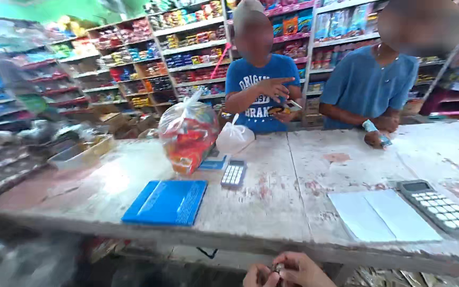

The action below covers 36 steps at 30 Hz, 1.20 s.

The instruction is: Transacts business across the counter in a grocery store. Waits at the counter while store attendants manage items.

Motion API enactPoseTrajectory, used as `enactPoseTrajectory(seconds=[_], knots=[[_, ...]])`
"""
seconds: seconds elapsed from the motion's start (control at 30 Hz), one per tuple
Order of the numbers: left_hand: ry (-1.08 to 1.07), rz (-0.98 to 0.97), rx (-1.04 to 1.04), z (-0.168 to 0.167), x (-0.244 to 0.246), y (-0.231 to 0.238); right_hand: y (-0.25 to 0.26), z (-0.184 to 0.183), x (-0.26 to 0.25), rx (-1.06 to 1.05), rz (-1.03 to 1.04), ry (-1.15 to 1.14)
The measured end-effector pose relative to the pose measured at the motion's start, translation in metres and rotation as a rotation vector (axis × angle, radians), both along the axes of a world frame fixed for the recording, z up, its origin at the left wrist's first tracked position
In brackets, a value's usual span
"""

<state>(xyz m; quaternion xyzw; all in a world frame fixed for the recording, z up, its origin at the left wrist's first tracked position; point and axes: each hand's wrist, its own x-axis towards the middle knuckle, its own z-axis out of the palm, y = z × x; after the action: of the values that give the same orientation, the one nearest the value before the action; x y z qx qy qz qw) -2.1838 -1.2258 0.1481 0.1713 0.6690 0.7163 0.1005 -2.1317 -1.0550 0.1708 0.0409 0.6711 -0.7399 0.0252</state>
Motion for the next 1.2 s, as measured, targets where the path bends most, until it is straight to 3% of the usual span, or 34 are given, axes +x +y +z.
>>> enactPoseTrajectory(seconds=[0.13,0.23,0.33,0.43,0.6,0.8,1.03,1.2], knots=[[0.038,-0.224,-0.115,0.064,-0.095,0.007,0.007,0.057,-0.067,0.050,-0.064,0.030],[0.077,-0.316,-0.088,0.084,-0.135,0.005,0.007,0.086,-0.096,0.063,-0.098,0.035],[0.006,-0.313,-0.068,0.075,-0.149,-0.001,0.016,0.094,-0.114,0.055,-0.251,0.009],[0.035,-0.239,-0.202,0.049,-0.143,-0.011,0.040,0.094,-0.126,0.037,-0.475,-0.059],[0.688,-0.172,-0.361,0.012,-0.145,-0.017,0.095,0.114,-0.143,0.109,-0.682,-0.013],[0.912,0.006,-0.453,-0.009,-0.158,-0.006,0.144,0.164,-0.190,0.347,-0.817,0.020],[1.031,0.122,-0.494,-0.018,-0.155,0.001,0.168,0.184,-0.280,0.928,-0.475,-0.032],[1.031,0.027,-0.553,-0.002,-0.152,-0.006,0.173,0.187,-0.297,0.998,-0.310,-0.172]])
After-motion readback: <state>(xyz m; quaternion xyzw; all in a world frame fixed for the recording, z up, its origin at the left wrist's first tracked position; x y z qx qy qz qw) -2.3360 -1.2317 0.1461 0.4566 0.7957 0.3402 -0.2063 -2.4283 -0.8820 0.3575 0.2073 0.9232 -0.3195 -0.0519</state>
